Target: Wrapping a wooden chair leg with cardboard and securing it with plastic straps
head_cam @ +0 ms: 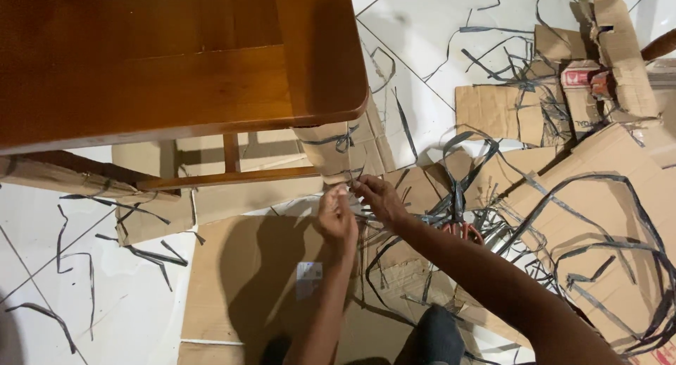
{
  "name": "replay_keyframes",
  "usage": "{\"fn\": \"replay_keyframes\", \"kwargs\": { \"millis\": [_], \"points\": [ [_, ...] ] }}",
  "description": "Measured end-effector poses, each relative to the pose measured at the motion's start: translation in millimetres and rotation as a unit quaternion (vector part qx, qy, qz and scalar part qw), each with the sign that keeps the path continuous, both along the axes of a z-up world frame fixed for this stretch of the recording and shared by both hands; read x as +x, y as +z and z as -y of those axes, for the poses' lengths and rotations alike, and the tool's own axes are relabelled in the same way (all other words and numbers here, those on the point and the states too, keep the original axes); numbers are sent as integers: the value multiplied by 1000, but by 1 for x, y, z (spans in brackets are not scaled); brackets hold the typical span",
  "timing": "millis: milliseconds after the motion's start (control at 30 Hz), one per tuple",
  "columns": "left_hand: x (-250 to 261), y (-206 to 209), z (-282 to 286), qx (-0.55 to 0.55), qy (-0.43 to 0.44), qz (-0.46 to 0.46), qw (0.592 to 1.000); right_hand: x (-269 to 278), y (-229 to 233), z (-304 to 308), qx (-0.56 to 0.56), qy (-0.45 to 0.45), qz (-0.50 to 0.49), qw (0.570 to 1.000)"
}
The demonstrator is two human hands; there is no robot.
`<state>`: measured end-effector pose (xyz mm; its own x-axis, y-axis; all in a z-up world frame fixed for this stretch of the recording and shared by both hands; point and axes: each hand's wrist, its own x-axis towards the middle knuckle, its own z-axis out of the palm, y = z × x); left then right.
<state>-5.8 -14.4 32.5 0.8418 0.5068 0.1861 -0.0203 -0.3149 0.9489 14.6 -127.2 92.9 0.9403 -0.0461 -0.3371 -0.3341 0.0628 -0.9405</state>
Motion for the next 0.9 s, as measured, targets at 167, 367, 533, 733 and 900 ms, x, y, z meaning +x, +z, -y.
{"fn": "replay_keyframes", "kwargs": {
  "millis": [167, 367, 533, 733, 900],
  "points": [
    [-3, 67, -2, -86, -81, -64, 991, -6, 9, -11, 22, -42, -11, 999],
    [-1, 52, 3, -63, -77, -150, 984, -7, -10, -10, -41, -39, -4, 998],
    [9, 68, 2, -64, -83, -187, 977, -15, 7, -9, -105, -34, 24, 994],
    [21, 68, 4, -8, -45, -290, 956, -12, 13, -8, -189, -25, 62, 980],
    [22, 66, 8, -12, -26, -297, 954, -14, 1, -9, -149, -47, 50, 986]
  ]
}}
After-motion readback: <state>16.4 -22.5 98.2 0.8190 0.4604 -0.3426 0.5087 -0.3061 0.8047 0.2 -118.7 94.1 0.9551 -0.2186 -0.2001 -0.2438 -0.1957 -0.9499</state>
